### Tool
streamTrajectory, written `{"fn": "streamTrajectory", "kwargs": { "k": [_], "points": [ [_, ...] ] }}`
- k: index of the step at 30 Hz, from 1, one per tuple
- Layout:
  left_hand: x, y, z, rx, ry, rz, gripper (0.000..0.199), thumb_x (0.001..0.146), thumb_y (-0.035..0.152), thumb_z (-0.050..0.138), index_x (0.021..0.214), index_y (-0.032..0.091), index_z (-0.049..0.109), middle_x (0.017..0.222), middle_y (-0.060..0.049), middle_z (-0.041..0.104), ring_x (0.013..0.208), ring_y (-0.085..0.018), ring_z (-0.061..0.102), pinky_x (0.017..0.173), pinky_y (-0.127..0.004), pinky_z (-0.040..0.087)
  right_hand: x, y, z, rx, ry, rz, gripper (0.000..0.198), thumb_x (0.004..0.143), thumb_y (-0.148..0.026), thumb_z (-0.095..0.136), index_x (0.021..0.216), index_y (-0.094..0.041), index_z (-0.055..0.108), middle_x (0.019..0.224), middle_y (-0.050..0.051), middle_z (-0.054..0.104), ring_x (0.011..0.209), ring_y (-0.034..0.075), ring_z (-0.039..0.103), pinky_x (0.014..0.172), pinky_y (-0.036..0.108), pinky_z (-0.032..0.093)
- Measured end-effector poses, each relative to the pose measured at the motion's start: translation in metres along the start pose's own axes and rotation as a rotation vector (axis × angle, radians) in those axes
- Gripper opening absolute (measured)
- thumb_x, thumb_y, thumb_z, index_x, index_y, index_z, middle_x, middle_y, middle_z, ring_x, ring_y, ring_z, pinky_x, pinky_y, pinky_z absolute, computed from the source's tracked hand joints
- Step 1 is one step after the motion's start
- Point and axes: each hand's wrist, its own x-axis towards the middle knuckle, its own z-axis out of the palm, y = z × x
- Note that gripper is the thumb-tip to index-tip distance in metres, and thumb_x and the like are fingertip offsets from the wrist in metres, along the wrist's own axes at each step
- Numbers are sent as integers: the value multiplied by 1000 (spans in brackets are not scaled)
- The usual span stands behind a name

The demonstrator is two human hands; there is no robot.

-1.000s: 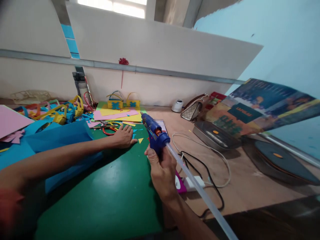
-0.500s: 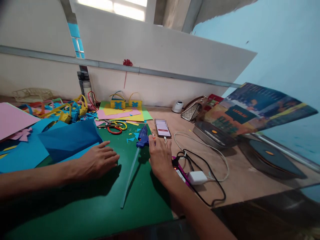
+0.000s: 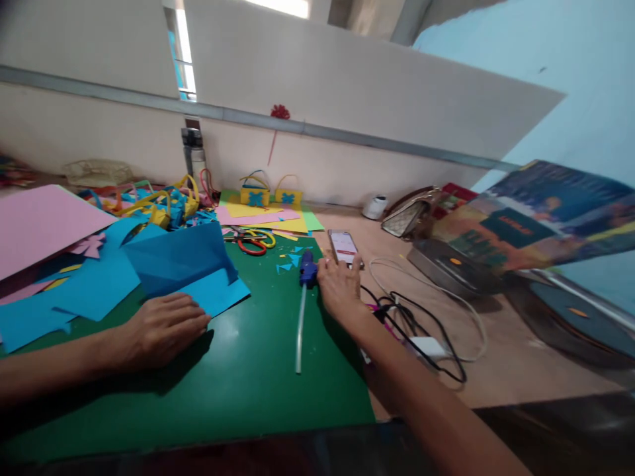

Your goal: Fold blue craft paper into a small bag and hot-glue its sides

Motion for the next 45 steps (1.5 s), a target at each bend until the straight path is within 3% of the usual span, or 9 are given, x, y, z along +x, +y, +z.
{"fn": "streamTrajectory", "kwargs": {
  "k": [6,11,14,24,28,34,38,41,45],
  "points": [
    [-16,-21,-11,56,18,-178,22,91,19,45,78,16,62,66,-2,61,61,-13,55,58,-25,44,-10,-16,-30,-5,41,-99,31,86,-3,36,105,-8,59,99,16,65,95,29,56,92,49,24],
    [-24,-17,-13,34,-86,-240,26,93,22,43,78,15,63,71,-5,62,68,-15,55,59,-27,43,-25,-55,-45,230,185,-516,30,82,-5,47,109,-13,58,104,11,63,93,22,54,84,37,32],
    [-23,-12,-14,11,-145,-233,26,94,23,42,82,14,64,77,-7,63,75,-17,55,65,-29,46,-23,-75,-40,228,223,-636,35,80,-5,49,114,-14,55,110,12,60,96,25,53,82,38,33],
    [-15,-4,-7,-212,-201,-222,19,92,20,45,100,15,61,98,-10,64,88,-17,58,76,-30,50,-9,-90,-30,49,361,-670,22,86,-7,42,92,-8,63,84,13,62,79,25,54,80,43,34],
    [-5,6,-12,-369,-41,-252,23,92,15,43,112,13,54,105,-12,64,96,-15,60,81,-26,51,-5,-86,-25,41,367,-680,20,84,-8,45,81,-11,65,77,11,62,76,25,53,77,41,35],
    [-1,-7,-42,-63,169,-332,22,89,11,47,108,17,56,88,-6,69,81,-14,63,71,-25,52,-5,-77,-25,58,378,-637,20,82,-4,45,82,-9,64,77,12,61,73,24,53,74,41,34],
    [-12,-24,-55,313,-100,-236,33,85,5,46,113,19,57,117,-12,61,112,-28,54,88,-45,47,-13,-81,-29,145,453,-689,20,84,-3,43,84,-10,62,79,11,61,74,22,51,74,38,33],
    [-17,-27,-52,485,-351,-257,46,79,-1,50,118,23,56,139,-12,43,132,-38,31,99,-68,26,-18,-85,-27,208,480,-738,18,84,-5,45,85,-10,62,80,10,61,76,22,52,74,38,33],
    [-18,-25,-40,488,-429,-216,42,79,1,53,113,23,60,143,-11,39,136,-37,22,102,-71,12,-19,-86,-20,250,435,-746,14,83,-8,49,86,-12,62,80,9,62,76,22,52,74,37,33]
  ]
}}
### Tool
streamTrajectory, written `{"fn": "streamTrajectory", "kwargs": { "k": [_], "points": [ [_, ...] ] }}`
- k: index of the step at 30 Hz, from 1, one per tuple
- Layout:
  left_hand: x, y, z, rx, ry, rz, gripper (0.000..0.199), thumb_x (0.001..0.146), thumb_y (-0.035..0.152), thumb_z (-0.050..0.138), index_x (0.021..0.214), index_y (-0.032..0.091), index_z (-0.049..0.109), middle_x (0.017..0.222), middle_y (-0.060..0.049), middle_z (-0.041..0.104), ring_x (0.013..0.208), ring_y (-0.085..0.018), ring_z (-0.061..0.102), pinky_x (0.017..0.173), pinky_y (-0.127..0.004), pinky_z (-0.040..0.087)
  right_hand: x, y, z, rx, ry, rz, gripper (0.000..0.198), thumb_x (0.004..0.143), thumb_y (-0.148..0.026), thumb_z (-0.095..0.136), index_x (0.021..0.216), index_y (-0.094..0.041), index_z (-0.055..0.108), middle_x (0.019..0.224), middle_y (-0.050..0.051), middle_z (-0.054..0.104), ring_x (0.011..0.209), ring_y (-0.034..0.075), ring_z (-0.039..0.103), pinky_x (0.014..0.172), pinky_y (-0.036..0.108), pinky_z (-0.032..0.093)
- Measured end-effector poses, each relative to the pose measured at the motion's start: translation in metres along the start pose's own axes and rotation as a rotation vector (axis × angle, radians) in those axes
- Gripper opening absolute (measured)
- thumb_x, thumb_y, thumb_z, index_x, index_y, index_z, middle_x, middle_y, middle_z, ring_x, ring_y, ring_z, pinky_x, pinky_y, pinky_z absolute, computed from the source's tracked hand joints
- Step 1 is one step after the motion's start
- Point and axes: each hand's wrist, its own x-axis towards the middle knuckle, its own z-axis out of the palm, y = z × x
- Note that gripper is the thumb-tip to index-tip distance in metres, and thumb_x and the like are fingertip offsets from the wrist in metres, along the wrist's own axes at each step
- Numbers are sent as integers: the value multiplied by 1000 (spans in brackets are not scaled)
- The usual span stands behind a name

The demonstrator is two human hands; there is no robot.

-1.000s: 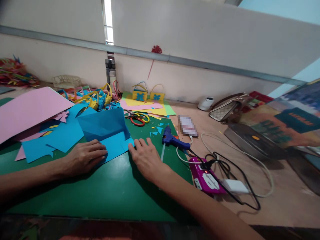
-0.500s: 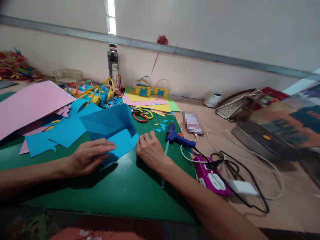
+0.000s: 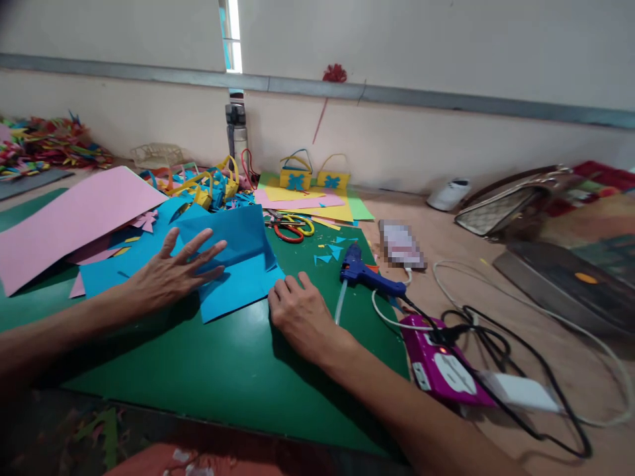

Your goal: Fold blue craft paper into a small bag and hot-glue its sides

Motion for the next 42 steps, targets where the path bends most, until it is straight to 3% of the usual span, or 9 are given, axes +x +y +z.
{"fn": "streamTrajectory", "kwargs": {
  "k": [5,11,15,19,24,29,34,38,42],
  "points": [
    [3,3,11,-112,53,88,22,85,10,52,100,19,66,138,-11,46,134,-35,29,105,-66,15,-2,-2,2,18,37,16,13,87,-15,49,86,-13,62,83,8,63,77,21,53,77,38,33],
    [3,1,16,-98,101,102,29,87,8,49,112,17,60,136,-16,48,136,-35,25,103,-64,22,-3,-8,-3,-31,119,-30,20,89,-17,46,97,-8,62,87,12,63,81,24,53,80,42,34],
    [12,-2,18,-4,187,124,26,87,9,51,110,18,59,137,-13,47,138,-32,19,106,-65,11,-3,-13,-4,38,131,-54,19,88,-14,47,98,-7,62,89,13,64,84,24,54,81,42,35],
    [25,0,18,22,272,199,12,87,12,51,93,17,62,132,-10,53,137,-27,26,109,-61,1,-2,-16,-4,101,93,-22,16,88,-21,52,93,-9,62,84,10,63,79,22,54,77,39,36],
    [25,17,6,9,319,215,15,88,9,48,86,14,62,119,-11,63,129,-26,40,109,-60,-4,-3,-19,-9,167,107,57,37,81,-43,61,97,-10,60,94,12,64,86,24,55,80,41,36],
    [19,36,-9,-41,379,181,21,90,9,43,89,14,64,101,-8,69,114,-26,54,111,-60,3,-4,-23,-12,155,134,89,29,86,-34,56,100,-9,58,98,13,63,87,25,54,83,44,35],
    [19,49,-23,-72,316,157,26,89,4,39,89,9,64,96,-11,68,102,-26,58,110,-61,8,-5,-26,-14,147,18,73,18,88,-12,43,97,-10,58,91,11,63,80,23,55,73,39,37],
    [24,56,-22,-29,224,115,33,88,4,35,97,12,66,90,-11,68,81,-24,60,107,-62,15,-5,-29,-18,149,-76,53,18,85,-10,42,93,-9,58,84,10,62,73,22,55,67,36,38],
    [30,67,-13,8,159,114,29,82,7,44,97,14,68,105,-13,65,96,-31,56,104,-62,20,-5,-31,-25,166,-165,35,19,85,-9,40,90,-9,59,83,11,62,72,22,56,65,36,39]
  ]
}}
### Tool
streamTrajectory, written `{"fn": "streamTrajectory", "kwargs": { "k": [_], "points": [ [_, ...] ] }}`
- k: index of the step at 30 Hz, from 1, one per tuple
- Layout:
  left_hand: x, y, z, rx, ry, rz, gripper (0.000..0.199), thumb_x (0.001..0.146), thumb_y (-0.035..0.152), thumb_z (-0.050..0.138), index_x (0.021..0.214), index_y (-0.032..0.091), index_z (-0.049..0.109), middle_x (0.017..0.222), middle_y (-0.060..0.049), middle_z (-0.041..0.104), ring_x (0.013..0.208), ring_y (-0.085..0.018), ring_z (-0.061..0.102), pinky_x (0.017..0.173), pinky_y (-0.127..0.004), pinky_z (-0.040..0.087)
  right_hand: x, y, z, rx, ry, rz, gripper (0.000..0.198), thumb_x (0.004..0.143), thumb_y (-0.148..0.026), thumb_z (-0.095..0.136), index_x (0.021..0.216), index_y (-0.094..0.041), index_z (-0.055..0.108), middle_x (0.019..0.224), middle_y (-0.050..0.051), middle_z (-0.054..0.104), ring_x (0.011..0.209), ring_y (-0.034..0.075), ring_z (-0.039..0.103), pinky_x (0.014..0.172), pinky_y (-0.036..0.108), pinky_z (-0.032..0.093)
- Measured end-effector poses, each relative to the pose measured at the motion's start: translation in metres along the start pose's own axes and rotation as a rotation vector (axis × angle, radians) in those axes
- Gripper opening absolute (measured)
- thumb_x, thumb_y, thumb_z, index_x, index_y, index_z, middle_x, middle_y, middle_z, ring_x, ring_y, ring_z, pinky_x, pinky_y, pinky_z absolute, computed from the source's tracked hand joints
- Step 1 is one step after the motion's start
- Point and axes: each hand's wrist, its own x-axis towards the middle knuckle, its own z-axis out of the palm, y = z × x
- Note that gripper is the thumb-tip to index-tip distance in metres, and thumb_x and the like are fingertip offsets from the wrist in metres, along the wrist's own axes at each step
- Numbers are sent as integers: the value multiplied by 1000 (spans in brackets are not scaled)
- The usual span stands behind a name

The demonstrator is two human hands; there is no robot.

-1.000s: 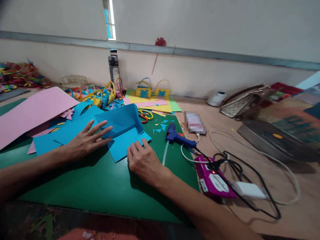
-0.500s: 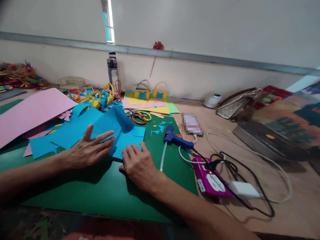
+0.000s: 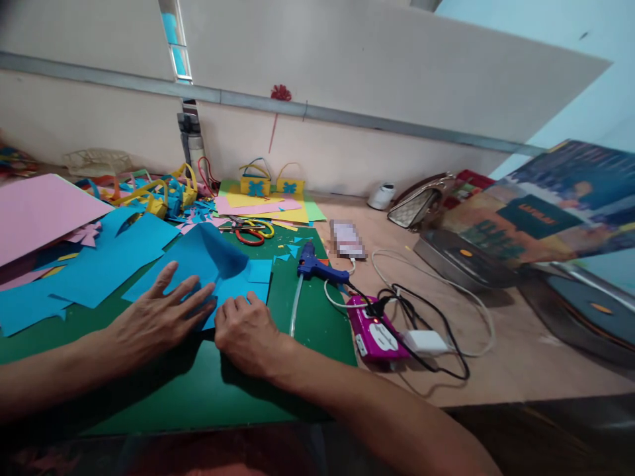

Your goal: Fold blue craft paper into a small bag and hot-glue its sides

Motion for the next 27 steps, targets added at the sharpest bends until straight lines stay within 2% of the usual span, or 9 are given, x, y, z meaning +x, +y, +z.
{"fn": "streamTrajectory", "kwargs": {
  "k": [4,11,17,19,23,27],
  "points": [
    [1,3,3,1,-91,-8,24,78,8,52,93,15,70,99,-10,68,101,-31,55,105,-57,23,-1,0,-5,41,-87,12,18,84,-10,42,88,-9,60,83,12,62,75,23,57,66,36,40],
    [4,-9,-1,-121,-256,-20,15,80,8,56,73,17,66,77,-4,67,81,-23,59,104,-57,21,-1,2,-4,99,-131,71,15,84,-9,47,86,-11,62,85,12,63,79,22,56,66,34,40],
    [18,-22,-9,-228,-486,-23,19,75,2,59,67,18,64,64,1,64,69,-19,61,103,-58,23,-2,9,-3,223,-159,130,15,82,-10,50,88,-15,63,89,8,63,82,20,54,62,31,37],
    [21,-27,-11,-251,-512,-41,19,72,1,61,67,18,64,62,1,63,68,-20,62,102,-57,25,-2,12,-3,271,-158,144,15,81,-11,52,89,-16,63,91,7,63,84,19,54,62,29,36],
    [23,-40,-13,-271,-542,-68,23,68,-4,58,67,18,64,65,-1,65,70,-22,64,98,-55,31,-1,18,-5,399,-146,231,15,87,-23,52,89,-17,65,93,6,64,86,18,55,62,27,34],
    [24,-51,-15,-253,-578,-83,30,65,-9,50,67,18,63,60,0,63,68,-22,64,100,-52,29,1,24,-9,539,-158,322,16,87,-25,54,79,-17,65,79,3,65,73,14,55,59,25,31]
  ]
}}
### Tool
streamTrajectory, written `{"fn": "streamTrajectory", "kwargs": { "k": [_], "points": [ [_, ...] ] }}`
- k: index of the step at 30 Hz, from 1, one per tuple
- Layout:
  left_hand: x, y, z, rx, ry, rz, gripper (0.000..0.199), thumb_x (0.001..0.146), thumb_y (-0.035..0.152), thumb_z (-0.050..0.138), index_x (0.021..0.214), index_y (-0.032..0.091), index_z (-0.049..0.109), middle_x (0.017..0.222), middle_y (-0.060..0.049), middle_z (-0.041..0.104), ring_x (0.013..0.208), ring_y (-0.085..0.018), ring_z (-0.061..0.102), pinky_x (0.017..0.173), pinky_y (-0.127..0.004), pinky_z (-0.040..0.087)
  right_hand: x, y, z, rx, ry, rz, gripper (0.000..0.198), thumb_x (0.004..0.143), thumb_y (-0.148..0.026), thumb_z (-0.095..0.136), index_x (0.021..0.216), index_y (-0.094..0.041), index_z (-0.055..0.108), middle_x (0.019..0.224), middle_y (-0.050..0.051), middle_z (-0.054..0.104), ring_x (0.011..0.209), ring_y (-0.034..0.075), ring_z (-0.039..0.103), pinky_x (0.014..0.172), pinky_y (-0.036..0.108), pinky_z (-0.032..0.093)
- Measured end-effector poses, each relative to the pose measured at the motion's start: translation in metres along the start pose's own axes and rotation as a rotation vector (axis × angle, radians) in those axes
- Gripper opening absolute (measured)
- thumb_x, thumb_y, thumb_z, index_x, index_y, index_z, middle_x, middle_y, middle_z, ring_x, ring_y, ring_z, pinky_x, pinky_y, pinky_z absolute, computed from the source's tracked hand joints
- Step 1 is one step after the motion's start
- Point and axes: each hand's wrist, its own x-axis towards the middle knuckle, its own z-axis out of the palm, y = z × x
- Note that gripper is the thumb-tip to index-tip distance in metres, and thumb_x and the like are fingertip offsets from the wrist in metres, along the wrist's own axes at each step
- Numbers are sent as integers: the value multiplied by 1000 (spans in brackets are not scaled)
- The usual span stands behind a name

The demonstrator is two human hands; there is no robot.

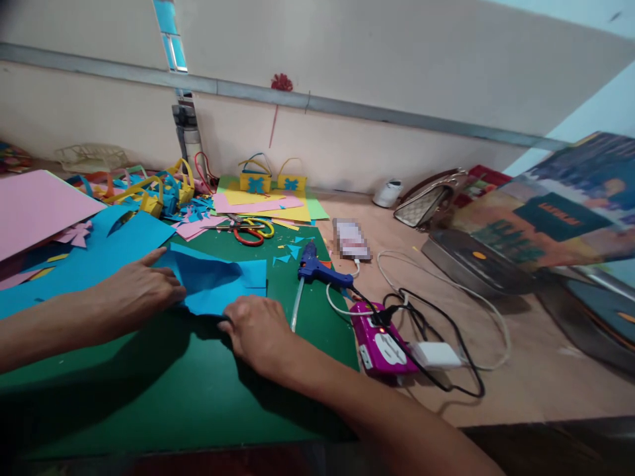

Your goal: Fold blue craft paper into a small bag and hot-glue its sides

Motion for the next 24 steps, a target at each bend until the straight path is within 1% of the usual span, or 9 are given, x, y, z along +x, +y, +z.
{"fn": "streamTrajectory", "kwargs": {
  "k": [4,7,9,11,14,16,18,20,24],
  "points": [
    [1,-11,-3,-6,-32,-44,34,64,-10,47,76,18,63,54,2,59,57,-20,62,96,-48,33,3,6,-4,148,54,44,22,88,-22,50,69,-17,61,65,-1,59,58,10,46,56,24,27],
    [3,-19,-3,-42,-38,-49,30,69,-6,47,78,19,62,50,3,56,51,-19,58,93,-47,36,7,11,-5,255,78,45,25,88,-20,48,64,-17,56,58,-4,50,54,9,37,54,24,25],
    [6,-22,-4,-23,-35,-59,28,72,-3,48,81,19,63,51,3,57,53,-19,58,93,-49,36,10,14,-5,293,95,49,26,86,-18,48,61,-17,54,56,-5,46,53,9,34,53,24,23],
    [7,-20,-6,57,16,-77,26,71,-2,50,82,18,62,55,1,59,59,-22,60,93,-53,35,13,16,-5,298,117,65,26,85,-16,48,59,-18,52,55,-5,44,52,9,33,52,24,23],
    [4,-9,-10,237,235,-109,27,70,-3,49,87,14,63,73,-7,65,82,-29,62,93,-57,35,16,18,-4,286,126,89,25,84,-16,48,60,-18,53,55,-4,49,52,10,38,52,24,25],
    [-2,5,-8,318,441,-83,28,76,0,46,98,8,63,92,-15,67,96,-33,59,93,-57,37,17,19,-2,290,123,92,21,85,-17,47,67,-18,59,63,-1,59,56,11,45,54,24,30],
    [-10,20,1,296,582,24,26,84,7,44,102,4,62,97,-17,67,94,-31,60,91,-51,41,17,19,-1,295,124,104,18,85,-18,48,78,-18,64,75,3,67,64,13,54,60,25,36],
    [-17,36,14,187,585,98,24,89,16,46,103,7,63,98,-14,68,92,-28,61,89,-45,44,16,19,0,284,129,127,19,86,-19,49,93,-18,67,87,5,70,74,16,61,67,27,41],
    [-23,55,38,87,482,102,32,94,29,44,106,5,63,109,-18,66,101,-31,60,87,-44,46,15,18,2,213,144,155,29,86,-20,51,112,-19,63,96,7,71,88,20,65,75,29,47]
  ]
}}
